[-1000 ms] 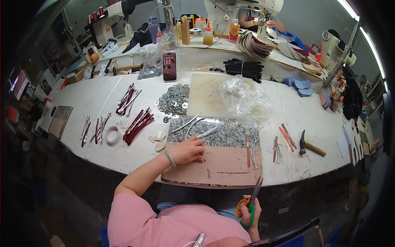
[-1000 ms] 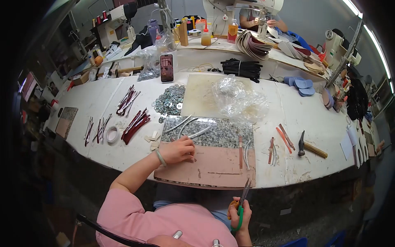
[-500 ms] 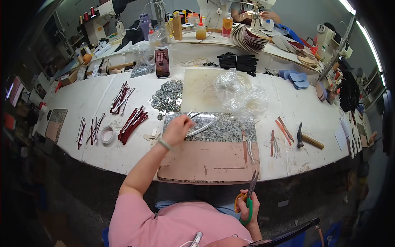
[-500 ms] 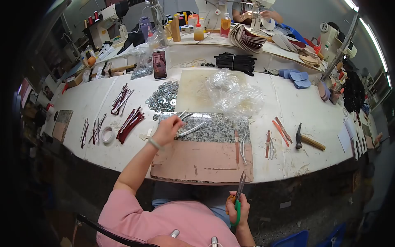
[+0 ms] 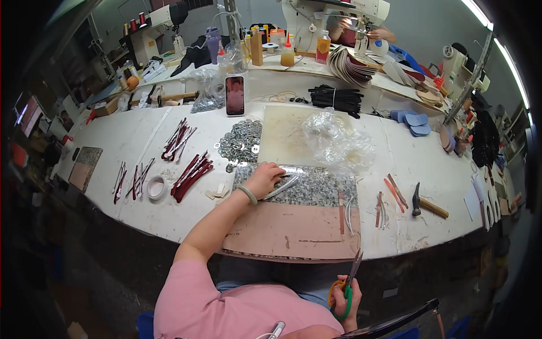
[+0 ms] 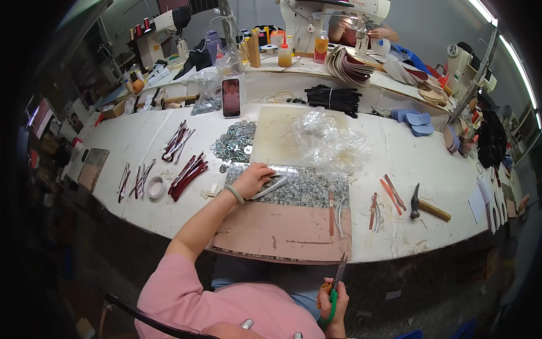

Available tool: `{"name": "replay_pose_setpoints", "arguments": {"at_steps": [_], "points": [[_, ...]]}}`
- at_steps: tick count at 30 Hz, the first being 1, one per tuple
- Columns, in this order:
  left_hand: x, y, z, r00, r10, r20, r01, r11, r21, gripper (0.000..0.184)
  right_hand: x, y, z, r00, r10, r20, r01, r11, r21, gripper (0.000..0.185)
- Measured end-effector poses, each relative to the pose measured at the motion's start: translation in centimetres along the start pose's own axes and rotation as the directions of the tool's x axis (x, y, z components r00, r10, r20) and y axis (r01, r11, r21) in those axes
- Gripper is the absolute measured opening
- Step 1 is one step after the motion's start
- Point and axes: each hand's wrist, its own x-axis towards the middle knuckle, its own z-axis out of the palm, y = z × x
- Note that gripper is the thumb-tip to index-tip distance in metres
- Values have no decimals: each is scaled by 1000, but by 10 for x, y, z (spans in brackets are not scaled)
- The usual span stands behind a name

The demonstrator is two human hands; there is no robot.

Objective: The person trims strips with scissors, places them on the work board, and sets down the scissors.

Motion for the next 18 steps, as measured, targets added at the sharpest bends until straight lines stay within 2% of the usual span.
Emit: {"name": "replay_pose_setpoints", "arguments": {"at_steps": [4, 7, 10, 13, 16, 17, 18], "points": [[0, 6, -5, 997, -60, 48, 62, 998, -33, 23, 0, 8, -8, 999, -29, 37, 32, 996, -86, 21], [-3, 31, -11, 989, -12, -148, 29, 993, 110, 21, -2, 17, -14, 999, 21, -29, -25, 994, -111, 22], [-1, 47, -9, 986, 40, -163, -13, 987, 160, 24, -2, 34, -28, 982, -93, -161, 38, 947, -319, 25], [1, 53, -4, 987, 13, -158, 15, 984, 177, 26, -6, 28, -35, 943, -201, -264, 63, 890, -452, 31], [1, 55, 1, 992, -57, -117, 67, 994, 88, 27, -6, 20, -42, 920, -185, -347, 5, 888, -459, 39], [-1, 57, 5, 994, -65, -91, 72, 994, 79, 27, -5, 27, -48, 909, -200, -366, 7, 884, -467, 47], [-3, 61, 9, 995, -74, -64, 78, 994, 70, 27, -1, 38, -52, 891, -276, -360, 77, 874, -480, 46]]}}
